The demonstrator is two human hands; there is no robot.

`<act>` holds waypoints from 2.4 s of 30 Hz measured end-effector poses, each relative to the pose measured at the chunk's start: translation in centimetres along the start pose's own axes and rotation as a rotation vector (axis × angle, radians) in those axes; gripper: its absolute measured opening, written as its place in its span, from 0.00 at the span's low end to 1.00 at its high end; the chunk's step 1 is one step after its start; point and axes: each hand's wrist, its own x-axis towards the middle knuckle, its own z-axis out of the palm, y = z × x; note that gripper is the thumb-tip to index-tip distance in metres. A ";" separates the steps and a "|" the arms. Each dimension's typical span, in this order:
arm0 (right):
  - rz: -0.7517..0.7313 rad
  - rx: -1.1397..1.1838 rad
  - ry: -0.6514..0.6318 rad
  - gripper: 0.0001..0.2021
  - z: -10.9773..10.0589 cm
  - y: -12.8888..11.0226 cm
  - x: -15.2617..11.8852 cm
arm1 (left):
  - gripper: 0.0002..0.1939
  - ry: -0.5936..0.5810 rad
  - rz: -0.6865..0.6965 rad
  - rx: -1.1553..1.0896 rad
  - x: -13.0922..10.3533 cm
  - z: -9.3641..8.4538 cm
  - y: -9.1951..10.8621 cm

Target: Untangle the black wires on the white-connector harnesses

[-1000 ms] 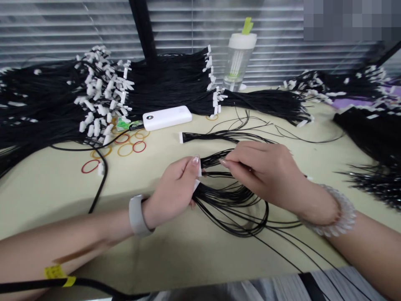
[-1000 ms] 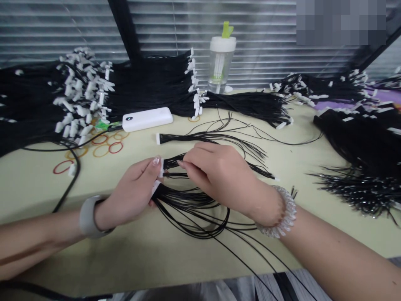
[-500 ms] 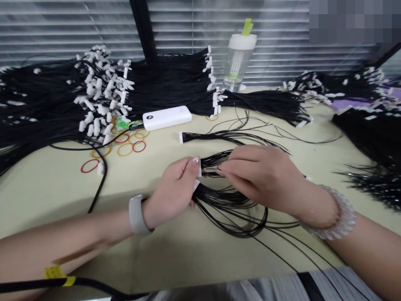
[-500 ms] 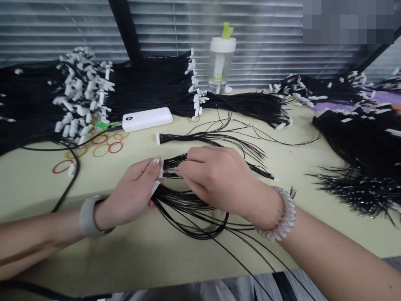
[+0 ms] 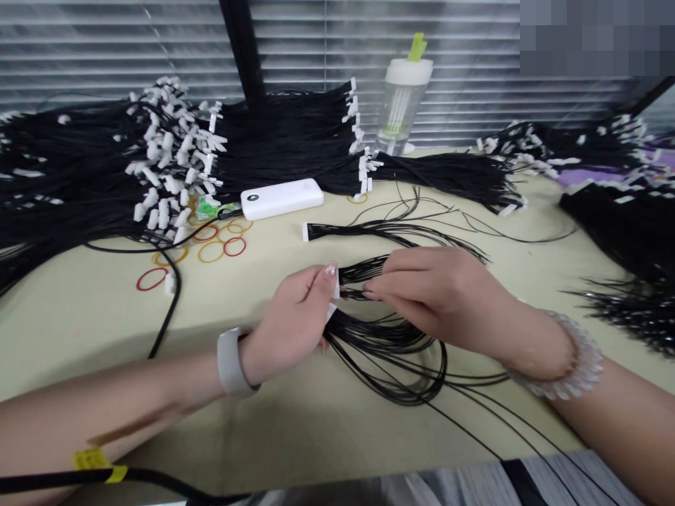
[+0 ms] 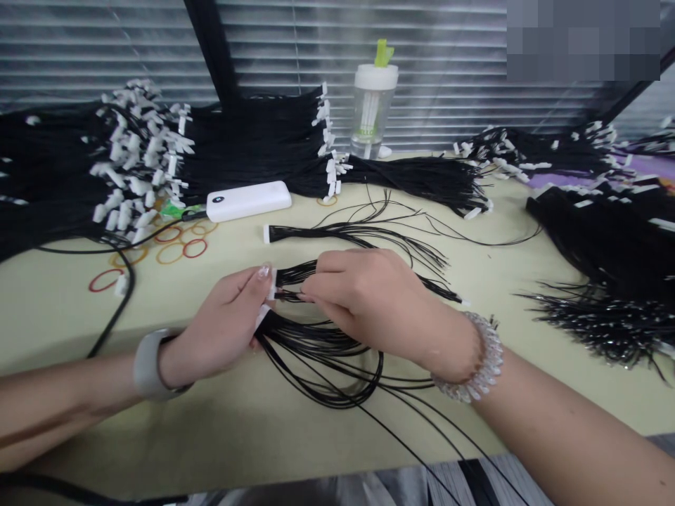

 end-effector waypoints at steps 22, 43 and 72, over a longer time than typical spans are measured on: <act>0.102 0.013 -0.008 0.11 0.3 -0.8 0.5 | 0.19 -0.068 0.091 0.106 -0.2 0.1 0.4; 0.136 0.288 -0.513 0.16 -1.5 -0.1 -0.7 | 0.17 0.098 -0.034 -0.128 0.6 0.1 -0.5; -0.147 -0.129 -0.163 0.06 3.2 -1.8 -0.2 | 0.18 0.079 0.018 -0.025 0.6 0.0 -0.7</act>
